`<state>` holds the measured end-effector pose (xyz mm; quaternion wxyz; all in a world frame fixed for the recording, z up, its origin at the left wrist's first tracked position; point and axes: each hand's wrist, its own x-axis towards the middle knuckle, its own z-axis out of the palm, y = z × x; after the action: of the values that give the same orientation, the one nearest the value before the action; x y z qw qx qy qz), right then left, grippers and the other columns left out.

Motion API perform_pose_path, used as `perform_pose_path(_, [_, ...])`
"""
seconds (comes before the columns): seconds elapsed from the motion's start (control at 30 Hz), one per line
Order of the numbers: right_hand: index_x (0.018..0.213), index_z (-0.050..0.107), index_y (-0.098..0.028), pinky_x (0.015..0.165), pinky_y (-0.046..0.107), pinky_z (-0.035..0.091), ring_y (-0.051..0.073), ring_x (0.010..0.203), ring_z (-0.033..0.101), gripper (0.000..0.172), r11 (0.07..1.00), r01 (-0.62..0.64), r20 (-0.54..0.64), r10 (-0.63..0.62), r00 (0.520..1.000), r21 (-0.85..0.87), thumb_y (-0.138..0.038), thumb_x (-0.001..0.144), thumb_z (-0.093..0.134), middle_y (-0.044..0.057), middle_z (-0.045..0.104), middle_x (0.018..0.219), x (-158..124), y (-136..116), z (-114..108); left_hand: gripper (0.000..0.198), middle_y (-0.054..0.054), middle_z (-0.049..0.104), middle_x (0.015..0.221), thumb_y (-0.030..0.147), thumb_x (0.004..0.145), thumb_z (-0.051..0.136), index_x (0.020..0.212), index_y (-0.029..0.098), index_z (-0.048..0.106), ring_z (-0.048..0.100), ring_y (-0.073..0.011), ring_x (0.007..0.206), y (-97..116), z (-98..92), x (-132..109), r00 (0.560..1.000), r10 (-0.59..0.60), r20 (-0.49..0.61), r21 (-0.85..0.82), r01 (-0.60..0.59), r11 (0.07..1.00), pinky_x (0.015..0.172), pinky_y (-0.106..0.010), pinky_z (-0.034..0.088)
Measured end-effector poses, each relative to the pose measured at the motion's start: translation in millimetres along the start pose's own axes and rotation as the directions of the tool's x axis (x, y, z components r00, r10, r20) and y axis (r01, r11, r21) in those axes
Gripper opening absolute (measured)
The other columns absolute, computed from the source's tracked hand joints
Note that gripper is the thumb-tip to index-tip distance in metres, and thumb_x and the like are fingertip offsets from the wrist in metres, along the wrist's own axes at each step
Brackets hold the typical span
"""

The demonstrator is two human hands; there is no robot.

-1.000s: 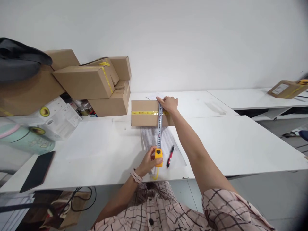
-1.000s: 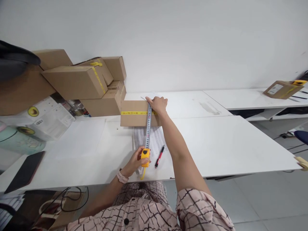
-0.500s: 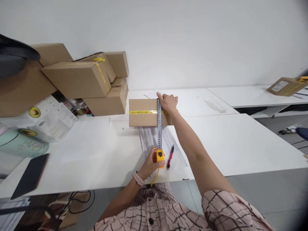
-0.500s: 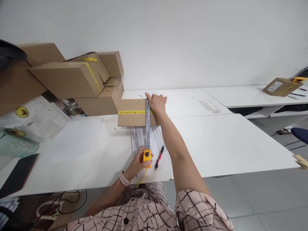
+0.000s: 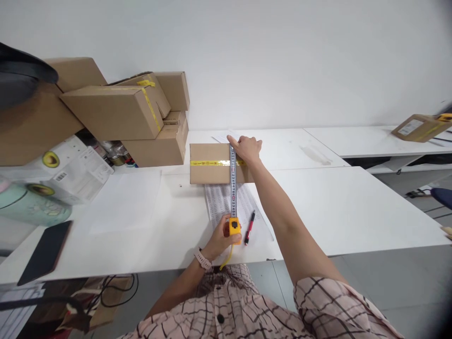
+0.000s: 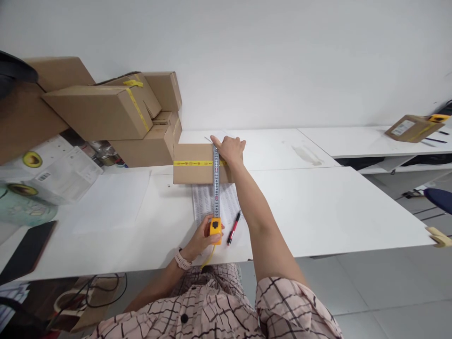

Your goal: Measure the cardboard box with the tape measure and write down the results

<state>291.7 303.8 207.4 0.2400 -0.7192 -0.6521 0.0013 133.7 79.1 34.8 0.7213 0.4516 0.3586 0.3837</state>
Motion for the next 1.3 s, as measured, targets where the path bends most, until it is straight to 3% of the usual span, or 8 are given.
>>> perform_pose_path(0.2, [0.105,0.073,-0.014,0.099,0.057,0.032,0.04,0.114,0.056,0.084,1.0,0.027,-0.002,-0.027,1.0,-0.004,-0.069,0.099,0.011,0.023,0.071,0.107,-3,2,0,0.072,-0.007,0.065,0.11,0.037,0.068,0.087,0.126,0.023,0.048,0.066,-0.0214,0.095,4,4.0,-4,0.999,0.027,-0.021,-0.006,-0.027,1.0,0.083,-0.036,0.053])
perform_pose_path(0.37, [0.118,0.067,-0.011,0.101,0.061,0.027,0.042,0.12,0.051,0.083,0.998,0.066,-0.019,-0.066,0.998,-0.004,-0.06,0.102,0.002,0.025,0.066,0.117,-20,5,-1,0.075,-0.009,0.064,0.116,0.038,0.069,0.088,0.128,0.024,0.045,0.067,-0.0225,0.098,1,-3.0,-35,0.997,0.049,-0.06,-0.026,-0.051,0.998,0.085,-0.037,0.054])
perform_pose_path(0.57, [0.117,0.067,-0.018,0.103,0.055,0.028,0.038,0.12,0.048,0.065,0.997,0.081,-0.182,-0.077,0.98,0.011,-0.055,0.103,0.015,0.02,0.066,0.117,-105,17,13,0.077,-0.01,0.064,0.121,0.04,0.071,0.087,0.132,0.026,0.043,0.067,-0.0254,0.105,-5,-14.4,-66,0.993,0.042,-0.106,0.014,-0.041,0.999,0.085,-0.037,0.055])
perform_pose_path(0.73, [0.125,0.066,-0.022,0.107,0.049,0.029,0.03,0.126,0.051,0.067,0.992,0.079,-0.133,-0.066,0.989,0.099,-0.047,0.104,0.007,0.014,0.064,0.133,-172,36,26,0.077,-0.009,0.064,0.118,0.04,0.068,0.087,0.131,0.024,0.046,0.067,-0.0227,0.099,-4,-9.9,-67,0.993,0.062,-0.102,0.078,-0.054,0.996,0.083,-0.035,0.054])
perform_pose_path(0.9, [0.137,0.062,-0.023,0.085,0.045,0.045,0.03,0.113,0.063,0.097,0.969,0.039,-0.052,-0.027,0.998,0.243,-0.064,0.095,-0.014,0.016,0.068,0.128,-176,65,-17,0.077,-0.005,0.067,0.112,0.038,0.068,0.085,0.135,0.026,0.051,0.066,-0.0224,0.09,9,6.1,-85,0.999,0.029,-0.045,0.511,-0.002,0.859,0.079,-0.034,0.053])
perform_pose_path(1.07, [0.116,0.073,-0.024,0.06,0.039,0.048,0.022,0.073,0.068,0.095,0.878,0.003,-0.193,0.102,0.976,0.479,-0.077,0.092,-0.001,0.015,0.072,0.09,-210,92,-56,0.074,-0.006,0.071,0.108,0.038,0.065,0.086,0.133,0.028,0.059,0.067,-0.0288,0.095,17,16.4,-107,0.997,0.033,0.067,0.665,-0.069,0.743,0.08,-0.036,0.053])
perform_pose_path(1.17, [0.097,0.076,-0.027,0.054,0.038,0.048,0.02,0.057,0.062,0.075,0.722,-0.106,-0.087,0.225,0.971,0.684,-0.073,0.097,0.017,0.01,0.069,0.074,-255,94,-42,0.085,-0.008,0.069,0.122,0.039,0.061,0.09,0.138,0.029,0.056,0.067,-0.0324,0.103,14,14.0,-115,0.998,0.047,0.046,0.647,-0.065,0.76,0.086,-0.04,0.053])
perform_pose_path(1.3, [0.063,0.067,-0.027,0.062,0.038,0.051,0.021,0.06,0.061,0.053,0.576,-0.292,0.269,0.127,0.955,0.763,-0.067,0.093,0.047,0.004,0.064,0.06,-319,76,2,0.103,-0.013,0.063,0.131,0.044,0.062,0.091,0.151,0.029,0.04,0.068,-0.0338,0.106,13,14.4,-120,0.995,0.094,-0.029,0.666,-0.051,0.744,0.091,-0.047,0.054])
